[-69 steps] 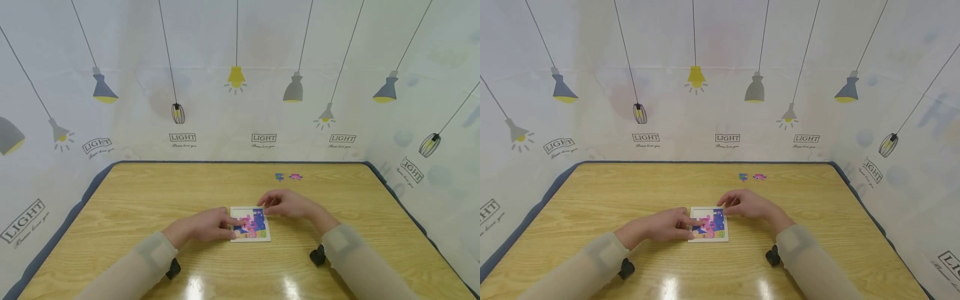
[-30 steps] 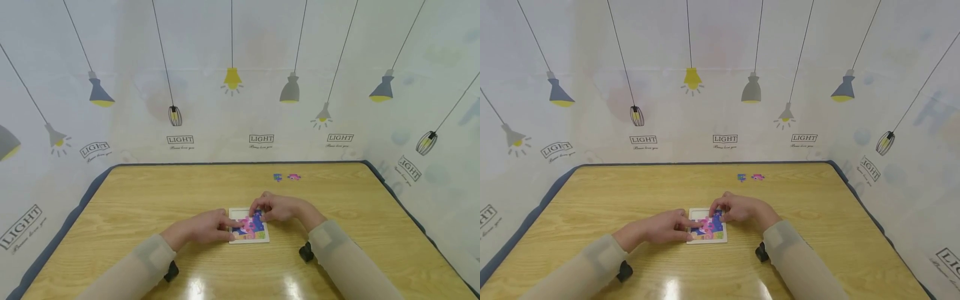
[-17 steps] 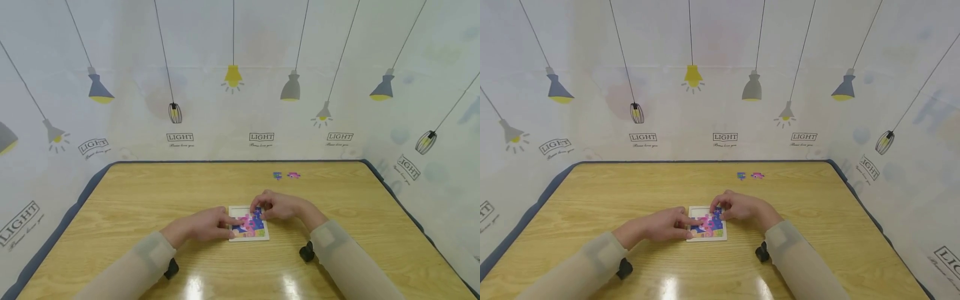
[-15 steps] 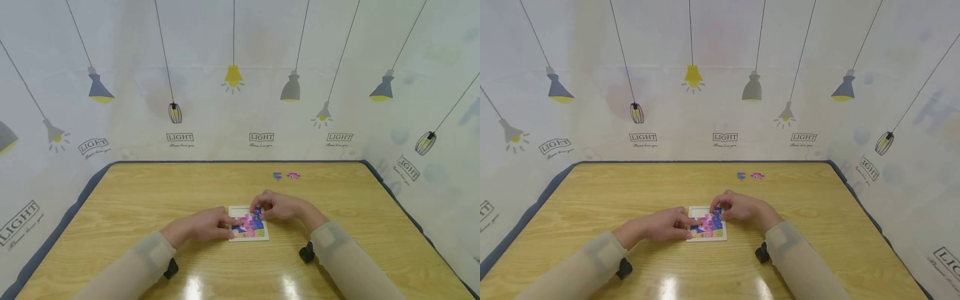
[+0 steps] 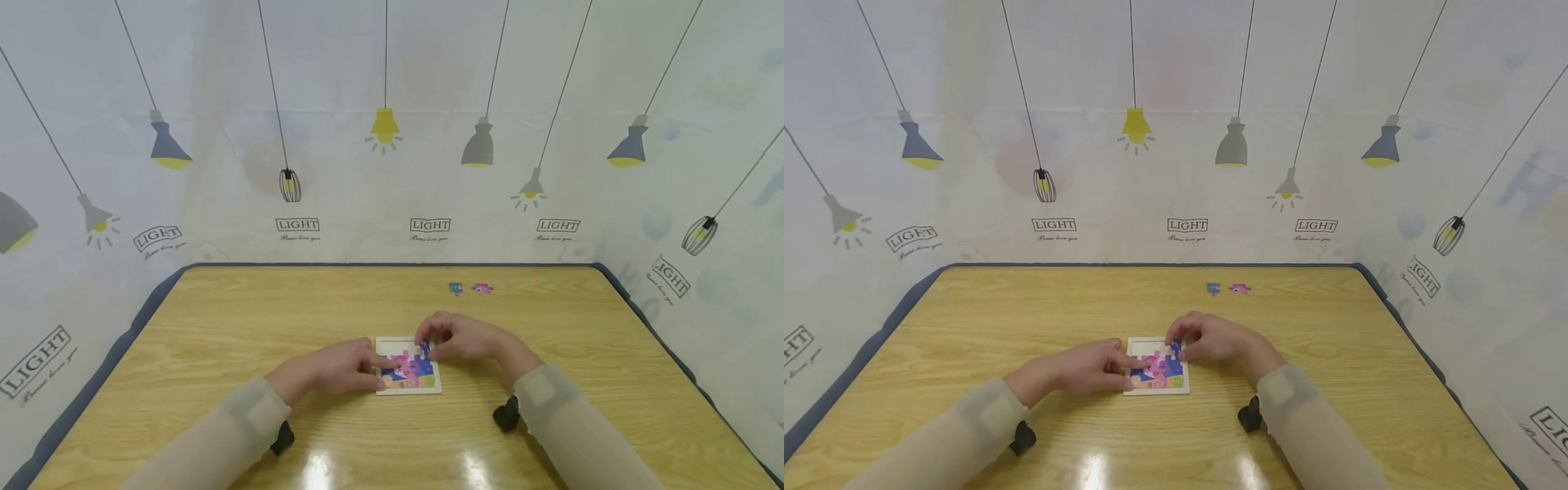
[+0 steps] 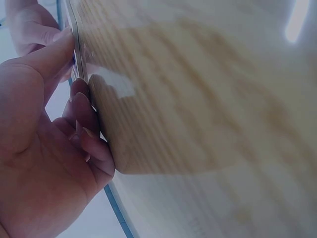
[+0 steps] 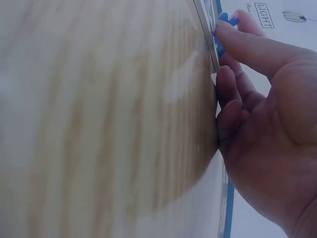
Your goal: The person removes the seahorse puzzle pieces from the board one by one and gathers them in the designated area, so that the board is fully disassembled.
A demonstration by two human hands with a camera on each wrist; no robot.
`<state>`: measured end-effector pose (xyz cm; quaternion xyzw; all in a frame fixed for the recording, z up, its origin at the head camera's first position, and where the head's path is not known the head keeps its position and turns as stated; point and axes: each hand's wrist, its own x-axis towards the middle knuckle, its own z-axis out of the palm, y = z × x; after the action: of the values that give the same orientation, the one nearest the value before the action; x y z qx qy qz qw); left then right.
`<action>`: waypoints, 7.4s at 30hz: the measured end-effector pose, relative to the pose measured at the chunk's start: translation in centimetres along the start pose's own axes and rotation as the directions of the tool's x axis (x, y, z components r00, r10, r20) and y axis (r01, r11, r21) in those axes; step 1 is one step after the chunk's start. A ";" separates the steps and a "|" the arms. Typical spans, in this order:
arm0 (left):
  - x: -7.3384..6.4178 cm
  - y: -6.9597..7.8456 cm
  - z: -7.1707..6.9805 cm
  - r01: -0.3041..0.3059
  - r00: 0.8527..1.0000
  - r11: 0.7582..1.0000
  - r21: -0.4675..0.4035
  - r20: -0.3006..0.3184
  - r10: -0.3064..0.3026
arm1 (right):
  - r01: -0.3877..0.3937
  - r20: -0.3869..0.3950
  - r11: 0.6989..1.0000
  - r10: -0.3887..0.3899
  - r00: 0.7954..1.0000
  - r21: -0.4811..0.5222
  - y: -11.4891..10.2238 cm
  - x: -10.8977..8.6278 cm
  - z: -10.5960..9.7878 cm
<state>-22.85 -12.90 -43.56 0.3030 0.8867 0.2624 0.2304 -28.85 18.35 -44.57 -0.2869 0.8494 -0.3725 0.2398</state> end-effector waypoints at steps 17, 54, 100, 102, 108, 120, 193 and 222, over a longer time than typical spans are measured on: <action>-0.1 0.1 -0.3 0.025 1.000 1.000 0.010 0.004 -0.025 | 0.020 -0.003 0.990 -0.020 1.000 0.143 0.7 0.2 -0.7; -0.2 0.0 0.0 0.002 1.000 1.000 0.013 -0.006 -0.002 | -0.031 -0.183 0.943 0.097 0.978 0.332 1.3 -1.9 -1.8; -0.4 0.2 0.0 0.031 1.000 0.999 0.027 -0.002 -0.031 | -0.403 -0.582 0.904 0.406 0.704 0.144 10.7 -6.8 -9.8; -0.4 0.2 0.0 0.030 1.000 0.999 0.025 -0.001 -0.030 | -0.412 -0.582 0.903 0.400 0.708 0.119 10.9 -6.6 -9.8; -0.5 0.3 -0.1 0.027 1.000 1.000 0.015 0.004 -0.027 | -0.418 -0.572 0.901 0.406 0.713 0.118 10.8 -6.7 -9.9; -0.4 0.4 -0.2 0.026 1.000 1.000 0.015 0.011 -0.026 | -0.467 -0.546 0.883 0.371 0.751 -0.043 11.0 -5.9 -10.5; -0.2 0.0 0.0 0.000 1.000 0.998 0.056 -0.008 0.000 | -0.028 -0.311 0.951 0.128 0.942 0.307 -1.0 -1.7 -0.1; -0.9 -0.7 -0.4 0.018 0.998 0.997 -0.080 -0.057 -0.023 | -0.056 -0.079 0.994 0.064 0.995 0.099 -4.2 0.1 4.2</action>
<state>-22.75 -14.07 -43.51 0.2768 0.8850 0.3036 0.2192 -25.05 13.86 -43.90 -0.2337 0.8478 -0.4171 0.2295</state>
